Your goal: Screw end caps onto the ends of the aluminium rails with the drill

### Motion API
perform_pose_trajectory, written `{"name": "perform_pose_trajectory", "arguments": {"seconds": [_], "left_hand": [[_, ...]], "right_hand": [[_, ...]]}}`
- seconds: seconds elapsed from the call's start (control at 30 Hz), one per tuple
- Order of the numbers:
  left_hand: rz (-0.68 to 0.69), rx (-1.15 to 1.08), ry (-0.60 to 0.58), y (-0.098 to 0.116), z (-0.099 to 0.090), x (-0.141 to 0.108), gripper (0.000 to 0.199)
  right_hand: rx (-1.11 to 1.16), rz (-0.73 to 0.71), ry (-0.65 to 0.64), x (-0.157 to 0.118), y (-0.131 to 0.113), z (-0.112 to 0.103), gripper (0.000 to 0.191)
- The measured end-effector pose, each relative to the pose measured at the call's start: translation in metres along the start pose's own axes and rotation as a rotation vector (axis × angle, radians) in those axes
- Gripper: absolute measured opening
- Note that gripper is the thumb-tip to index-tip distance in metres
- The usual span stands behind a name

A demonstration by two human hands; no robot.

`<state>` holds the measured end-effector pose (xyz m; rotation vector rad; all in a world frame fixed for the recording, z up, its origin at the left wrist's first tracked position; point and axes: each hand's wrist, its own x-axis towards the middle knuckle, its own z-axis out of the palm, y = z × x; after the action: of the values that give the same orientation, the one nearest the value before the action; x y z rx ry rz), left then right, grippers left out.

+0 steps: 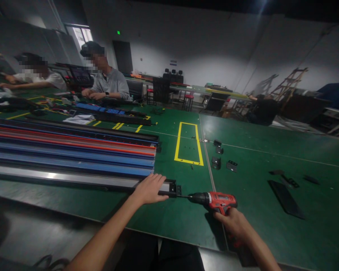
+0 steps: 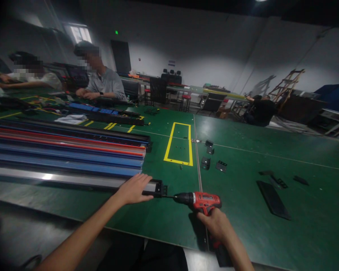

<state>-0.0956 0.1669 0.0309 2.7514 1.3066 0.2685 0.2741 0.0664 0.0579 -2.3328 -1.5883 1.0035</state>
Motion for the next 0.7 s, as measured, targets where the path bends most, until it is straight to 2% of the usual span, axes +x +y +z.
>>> {"name": "perform_pose_trajectory", "arguments": {"seconds": [0.5,0.7], "left_hand": [[0.005,-0.029,0.032,-0.0046,0.008,-0.0006,0.066],[0.003,-0.029,0.006,-0.0043,0.0056,-0.0001,0.067]], "right_hand": [[-0.004,-0.052,0.001,0.0025,0.0059,0.0012,0.027],[-0.006,-0.041,-0.007,0.0036,0.0068,0.0022,0.026]]}}
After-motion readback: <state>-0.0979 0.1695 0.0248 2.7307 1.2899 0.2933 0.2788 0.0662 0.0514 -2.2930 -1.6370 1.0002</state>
